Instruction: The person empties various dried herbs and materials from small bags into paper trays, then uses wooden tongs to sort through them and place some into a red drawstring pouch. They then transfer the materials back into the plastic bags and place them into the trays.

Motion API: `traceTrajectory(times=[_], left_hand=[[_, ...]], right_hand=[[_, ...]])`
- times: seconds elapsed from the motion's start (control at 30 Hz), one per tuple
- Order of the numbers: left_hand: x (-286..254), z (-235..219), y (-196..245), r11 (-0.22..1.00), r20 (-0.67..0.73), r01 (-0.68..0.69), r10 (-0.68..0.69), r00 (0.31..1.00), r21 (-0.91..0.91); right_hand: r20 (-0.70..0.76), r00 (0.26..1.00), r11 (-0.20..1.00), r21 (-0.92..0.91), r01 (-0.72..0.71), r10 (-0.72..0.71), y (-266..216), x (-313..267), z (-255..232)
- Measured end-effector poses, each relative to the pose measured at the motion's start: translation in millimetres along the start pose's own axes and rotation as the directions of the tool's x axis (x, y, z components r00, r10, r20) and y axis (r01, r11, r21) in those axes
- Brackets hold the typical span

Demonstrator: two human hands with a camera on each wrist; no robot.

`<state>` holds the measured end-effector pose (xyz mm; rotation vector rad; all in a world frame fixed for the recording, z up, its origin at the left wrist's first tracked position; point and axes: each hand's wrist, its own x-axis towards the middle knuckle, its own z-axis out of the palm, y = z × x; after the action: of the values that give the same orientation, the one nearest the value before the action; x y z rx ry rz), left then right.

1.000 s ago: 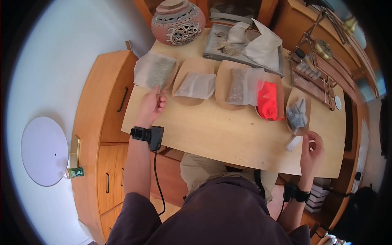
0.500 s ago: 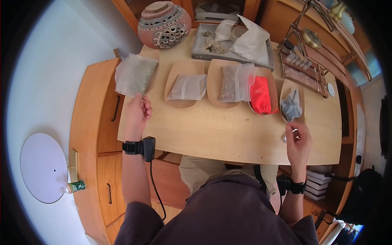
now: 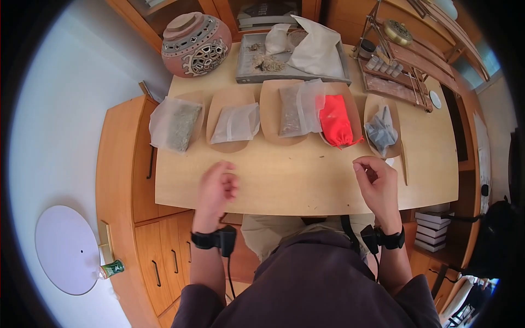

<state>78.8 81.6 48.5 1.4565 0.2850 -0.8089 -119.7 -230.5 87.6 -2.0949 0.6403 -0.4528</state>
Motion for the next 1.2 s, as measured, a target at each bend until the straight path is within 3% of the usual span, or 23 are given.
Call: traceTrajectory(times=[0.17, 0.33, 0.5, 0.7, 0.83, 1.03, 1.2], left_hand=[[-0.9, 80.8, 0.3, 0.997, 0.257, 0.009, -0.029, 0.966, 0.08], [30.3, 114.8, 2.3, 0.993, 0.253, 0.052, -0.078, 0.964, 0.106], [49.5, 120.9, -5.3, 0.997, 0.213, 0.038, -0.051, 0.976, 0.063], [18.6, 119.9, -5.0, 0.999, 0.196, -0.05, 0.047, 0.979, 0.009], [-11.4, 112.8, -16.1, 1.0, 0.184, -0.01, 0.005, 0.983, 0.027], [-40.5, 106.6, -53.8, 0.99, 0.144, 0.128, -0.137, 0.98, 0.065], [-57.8, 103.4, -61.0, 0.99, 0.131, 0.133, -0.139, 0.982, 0.057]], right_hand=[[0.015, 1.0, 1.0, 0.006, -0.002, 0.001, -1.3, -2.8, -4.6], [-0.01, 0.999, 0.999, 0.019, -0.045, 0.045, 8.1, -14.9, -20.5], [-0.02, 0.993, 0.993, 0.027, -0.114, 0.114, 26.8, -23.4, -35.8], [-0.052, 0.988, 0.989, 0.02, -0.144, 0.145, 42.4, -19.6, -53.9], [-0.264, 0.965, 0.991, -0.13, -0.028, -0.007, 52.6, -5.2, -63.5], [-0.414, 0.895, 0.927, -0.376, -0.001, -0.167, 71.3, 27.3, -72.7], [-0.33, 0.944, 0.917, -0.369, -0.15, 0.022, 83.9, 38.3, -70.5]])
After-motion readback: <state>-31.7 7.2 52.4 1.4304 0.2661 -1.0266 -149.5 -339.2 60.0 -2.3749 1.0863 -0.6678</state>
